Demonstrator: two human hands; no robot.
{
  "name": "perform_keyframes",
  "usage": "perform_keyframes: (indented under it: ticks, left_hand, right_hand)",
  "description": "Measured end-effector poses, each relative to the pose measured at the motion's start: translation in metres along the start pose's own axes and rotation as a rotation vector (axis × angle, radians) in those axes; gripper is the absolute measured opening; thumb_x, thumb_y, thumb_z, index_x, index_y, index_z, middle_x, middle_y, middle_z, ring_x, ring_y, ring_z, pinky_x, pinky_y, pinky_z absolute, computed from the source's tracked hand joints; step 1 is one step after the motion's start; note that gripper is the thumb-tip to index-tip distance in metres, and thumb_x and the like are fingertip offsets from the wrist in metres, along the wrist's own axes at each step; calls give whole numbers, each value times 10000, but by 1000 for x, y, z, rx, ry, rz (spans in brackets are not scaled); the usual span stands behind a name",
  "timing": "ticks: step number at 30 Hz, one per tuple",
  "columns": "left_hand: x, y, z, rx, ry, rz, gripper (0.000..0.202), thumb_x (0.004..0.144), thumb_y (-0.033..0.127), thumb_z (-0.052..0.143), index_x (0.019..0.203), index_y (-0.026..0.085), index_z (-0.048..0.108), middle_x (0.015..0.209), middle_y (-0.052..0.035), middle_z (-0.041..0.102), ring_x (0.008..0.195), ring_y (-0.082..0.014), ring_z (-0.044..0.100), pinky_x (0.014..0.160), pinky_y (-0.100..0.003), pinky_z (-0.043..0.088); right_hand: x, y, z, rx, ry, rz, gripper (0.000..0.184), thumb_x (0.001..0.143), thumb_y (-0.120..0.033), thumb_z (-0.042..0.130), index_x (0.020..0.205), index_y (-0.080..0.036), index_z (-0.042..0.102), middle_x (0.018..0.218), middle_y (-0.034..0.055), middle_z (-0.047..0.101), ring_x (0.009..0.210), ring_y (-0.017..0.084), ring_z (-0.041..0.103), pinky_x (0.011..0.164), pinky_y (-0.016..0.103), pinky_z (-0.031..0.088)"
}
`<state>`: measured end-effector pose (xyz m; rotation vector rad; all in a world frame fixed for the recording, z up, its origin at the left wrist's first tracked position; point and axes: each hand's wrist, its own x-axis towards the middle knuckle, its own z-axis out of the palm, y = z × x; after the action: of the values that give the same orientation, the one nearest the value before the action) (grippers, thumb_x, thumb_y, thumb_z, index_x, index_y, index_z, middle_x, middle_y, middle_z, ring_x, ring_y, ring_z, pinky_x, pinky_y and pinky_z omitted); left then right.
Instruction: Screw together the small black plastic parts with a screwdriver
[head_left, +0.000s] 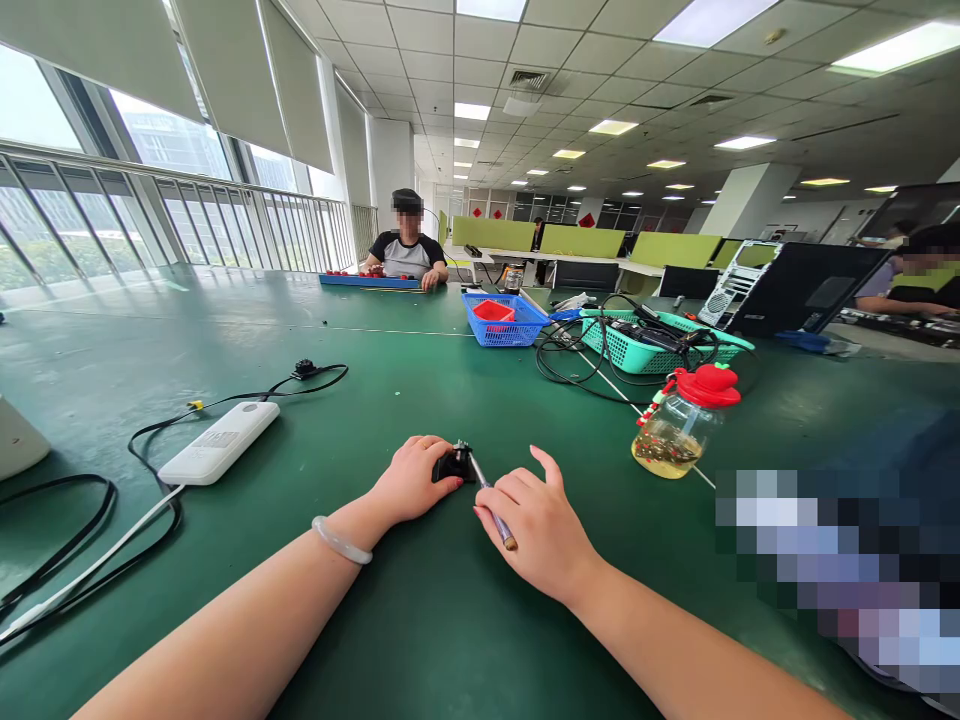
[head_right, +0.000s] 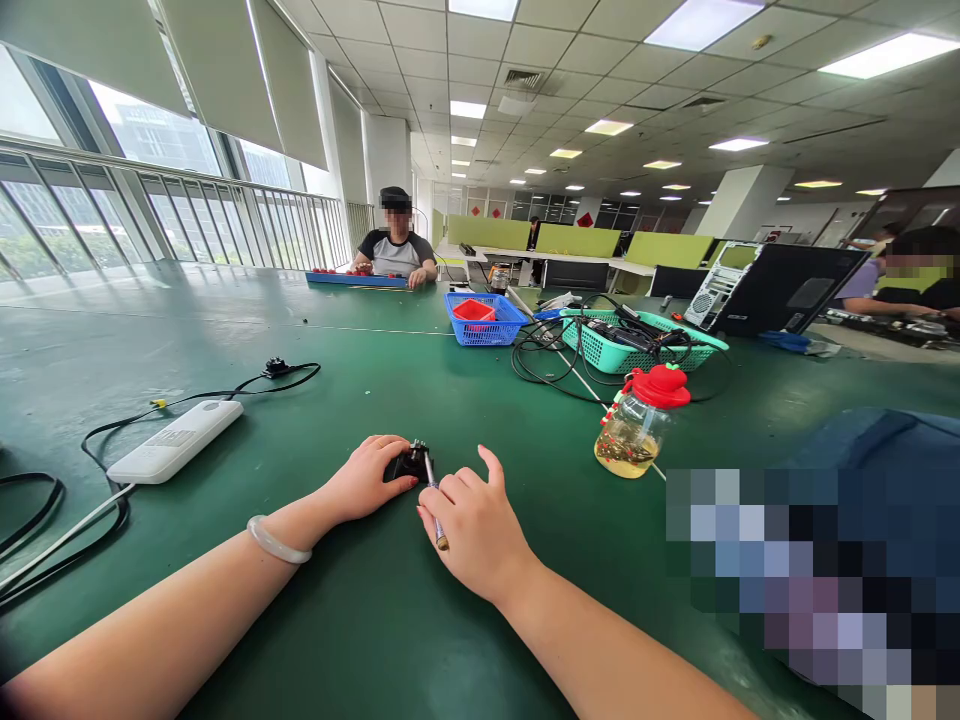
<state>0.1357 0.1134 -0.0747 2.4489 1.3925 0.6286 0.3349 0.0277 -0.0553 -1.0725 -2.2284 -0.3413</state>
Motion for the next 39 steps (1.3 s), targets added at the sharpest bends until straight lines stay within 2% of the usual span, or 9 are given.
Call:
perform_keyframes:
  ticks: [4, 8, 13, 20, 27, 34, 39]
  left_hand:
    - [-1, 2, -2, -27, 11, 8, 336, 777, 388, 633, 1084, 252, 625, 1184, -60, 651, 1162, -290, 527, 1033, -482, 419]
    - [-1, 4, -4, -59, 14, 22, 354, 778, 382, 627, 1107, 253, 619, 1156, -56, 665, 1154, -287, 539, 1027, -479, 427]
    - [-2, 6, -5, -116, 4, -22, 440, 772, 319, 625, 1206, 258, 581, 1131, -64, 674, 1108, -262, 585, 983, -425, 478]
    - [-2, 10, -9, -95, -31, 48, 366, 798, 344, 624, 1158, 276, 618, 1134, -37, 689, 1103, -261, 581, 985, -422, 468]
    - [-2, 9, -9, -80, -32, 47, 362, 805, 368, 624, 1153, 266, 617, 1125, -41, 692, 1074, -264, 581, 966, -427, 472]
    - [-2, 9, -10, -95, -55, 26, 422, 765, 335, 669, 1176, 265, 604, 1153, -32, 686, 1084, -266, 572, 968, -427, 468]
    - [-3, 13, -13, -80, -58, 13, 421, 768, 315, 671, 1182, 267, 607, 1157, -29, 689, 1088, -264, 571, 968, -424, 465]
  right_hand:
    - [0, 4, 2, -19, 10, 84, 117, 889, -156, 516, 889, -225, 611, 735, -10, 617, 734, 165, 582, 1090, 544, 199]
    - [1, 1, -2, 19, 64, 64, 186, 882, -156, 520, 1037, -223, 599, 829, 8, 661, 797, 178, 609, 1087, 529, 224]
    - [2, -5, -6, 147, 103, 30, 129, 909, -205, 500, 980, -223, 606, 751, -9, 656, 745, 164, 591, 1083, 510, 242]
    - [0, 3, 0, 256, 35, 166, 109, 912, -227, 501, 932, -231, 607, 773, -4, 657, 731, 160, 603, 1054, 501, 291]
    - [2, 4, -6, 381, 153, 210, 144, 910, -222, 474, 828, -234, 591, 703, -33, 643, 644, 133, 575, 1017, 431, 339]
    - [2, 5, -2, 404, -42, 252, 154, 846, -151, 480, 794, -238, 596, 722, -34, 652, 682, 142, 583, 1028, 470, 314]
    - [3, 3, -4, 439, -41, 208, 146, 841, -145, 489, 801, -242, 591, 740, -32, 661, 695, 142, 585, 1044, 467, 294]
